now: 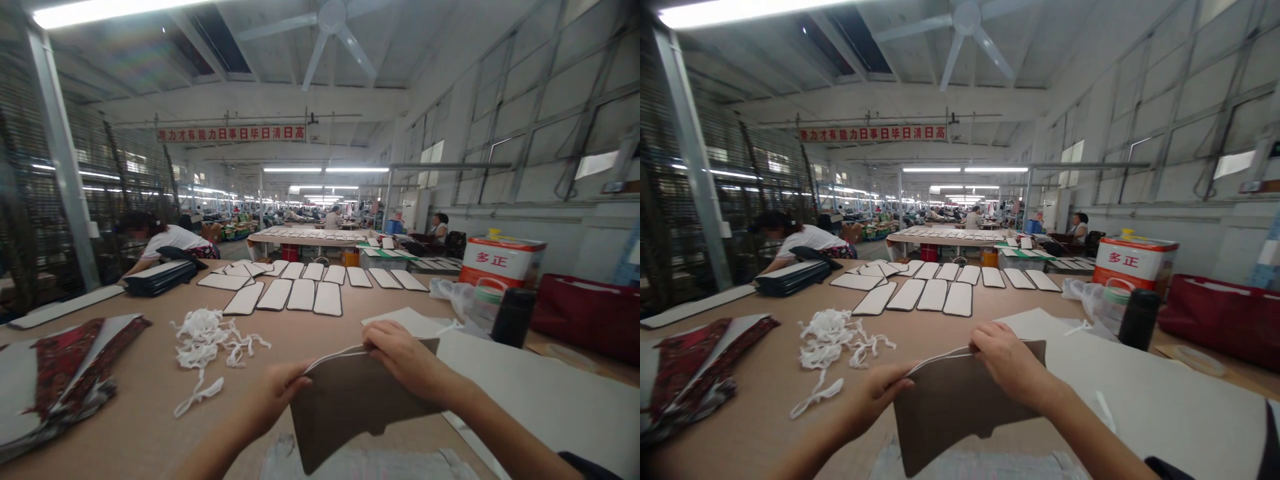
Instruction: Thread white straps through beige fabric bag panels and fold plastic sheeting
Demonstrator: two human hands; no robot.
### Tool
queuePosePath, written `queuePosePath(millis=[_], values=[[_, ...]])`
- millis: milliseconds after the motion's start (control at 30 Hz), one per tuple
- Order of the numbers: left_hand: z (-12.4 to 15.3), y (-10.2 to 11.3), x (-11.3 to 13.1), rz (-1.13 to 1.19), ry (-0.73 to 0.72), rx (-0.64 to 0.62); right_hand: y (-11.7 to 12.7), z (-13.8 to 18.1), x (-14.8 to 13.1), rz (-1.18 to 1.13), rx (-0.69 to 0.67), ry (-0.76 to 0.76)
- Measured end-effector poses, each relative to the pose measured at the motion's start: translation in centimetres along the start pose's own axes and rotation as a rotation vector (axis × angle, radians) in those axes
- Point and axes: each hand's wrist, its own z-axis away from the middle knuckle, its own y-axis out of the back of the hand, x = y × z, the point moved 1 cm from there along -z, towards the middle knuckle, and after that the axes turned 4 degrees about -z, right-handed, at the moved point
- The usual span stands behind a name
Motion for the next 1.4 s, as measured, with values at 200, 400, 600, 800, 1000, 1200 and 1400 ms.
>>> queuePosePath(millis=[200, 400, 600, 800, 1000, 1200, 1400], values=[[0.4, 0.5, 0.5, 0.359, 0.082, -0.205, 0.2, 0.4, 0.0, -0.02, 0.148, 0.121], [-0.6, 0.1, 1.4, 0.366, 0.152, -0.208, -0.6, 0.8, -1.8, 0.298, 0.137, 0.295], [-2.3, -1.3, 3.1, 0.371, 0.165, -0.139, -1.5, 0.4, -3.0, 0.336, 0.177, 0.379], [-3.7, -2.5, 1.2, 0.342, 0.241, -0.051, -1.4, 1.7, -4.5, 0.247, 0.265, 0.531], [-4.1, -2.0, 0.1, 0.216, 0.272, -0.179, 0.3, 3.3, -6.1, 0.146, 0.131, 0.561], [-3.9, -1.2, 1.8, 0.334, 0.11, -0.314, -1.0, 2.7, -3.2, 0.096, 0.125, 0.272], [-3.3, 1.0, 1.7, 0.495, 0.17, -0.247, -2.7, 2.7, -0.5, 0.12, 0.125, 0.141]])
